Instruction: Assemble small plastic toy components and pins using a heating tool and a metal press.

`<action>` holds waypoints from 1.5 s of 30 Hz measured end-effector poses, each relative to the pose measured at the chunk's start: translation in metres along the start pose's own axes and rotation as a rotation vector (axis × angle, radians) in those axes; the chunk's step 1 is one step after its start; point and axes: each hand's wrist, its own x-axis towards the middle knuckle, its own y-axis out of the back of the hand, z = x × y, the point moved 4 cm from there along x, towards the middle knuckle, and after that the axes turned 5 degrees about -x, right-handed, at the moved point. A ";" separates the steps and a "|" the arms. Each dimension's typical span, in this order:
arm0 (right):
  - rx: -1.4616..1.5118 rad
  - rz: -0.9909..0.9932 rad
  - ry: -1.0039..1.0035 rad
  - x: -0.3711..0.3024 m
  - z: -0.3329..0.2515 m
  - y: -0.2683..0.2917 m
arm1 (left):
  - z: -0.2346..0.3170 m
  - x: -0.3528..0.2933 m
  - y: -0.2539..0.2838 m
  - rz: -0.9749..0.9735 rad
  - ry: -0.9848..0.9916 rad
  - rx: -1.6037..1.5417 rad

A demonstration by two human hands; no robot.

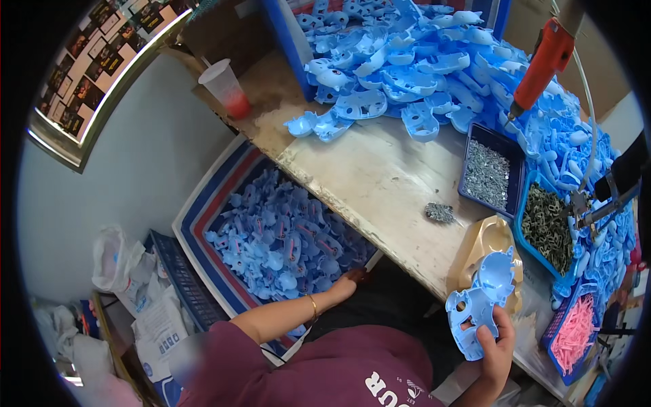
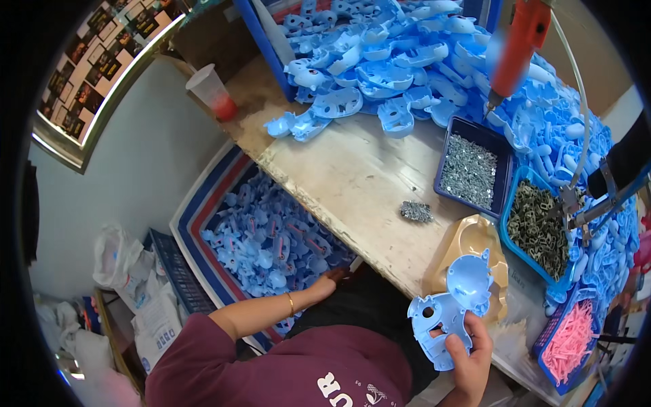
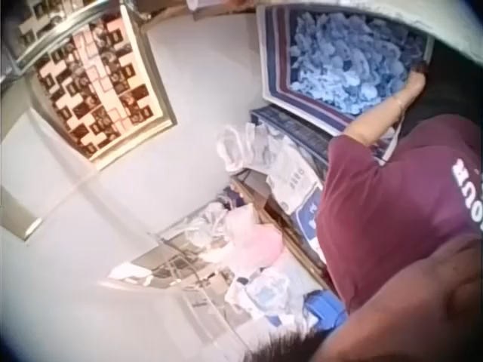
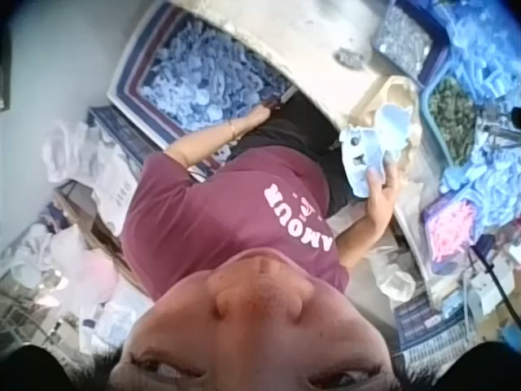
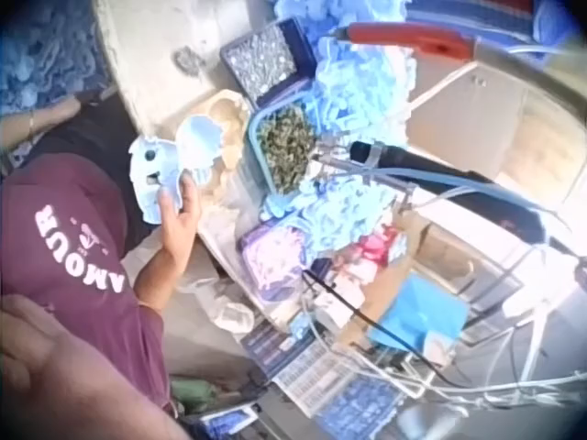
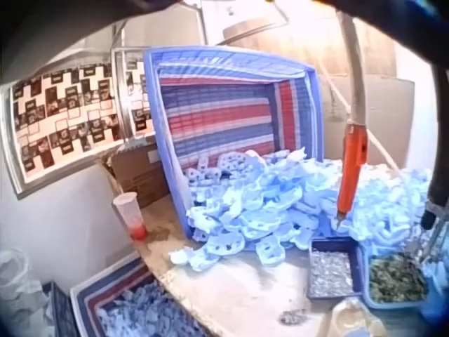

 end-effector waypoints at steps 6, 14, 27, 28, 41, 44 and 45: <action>0.051 0.005 -0.005 -0.009 0.004 0.010 | 0.102 -0.061 -0.073 -0.066 0.131 0.461; -0.050 0.007 0.004 -0.011 -0.003 0.033 | 0.128 -0.062 -0.078 -0.072 0.053 1.054; -0.758 0.016 0.289 0.044 -0.069 0.072 | 0.163 -0.097 -0.108 -0.198 -0.648 1.756; -0.754 0.017 0.315 0.053 -0.065 0.069 | 0.166 -0.098 -0.108 -0.205 -0.650 1.753; -0.954 0.122 0.420 0.050 -0.063 0.074 | 0.267 -0.145 -0.197 -0.395 -1.023 1.236; -0.979 0.017 0.516 0.038 -0.057 0.067 | 0.277 -0.148 -0.209 -0.483 -1.085 1.211; -0.980 0.021 0.511 0.037 -0.052 0.066 | 0.283 -0.150 -0.214 -0.481 -1.154 1.142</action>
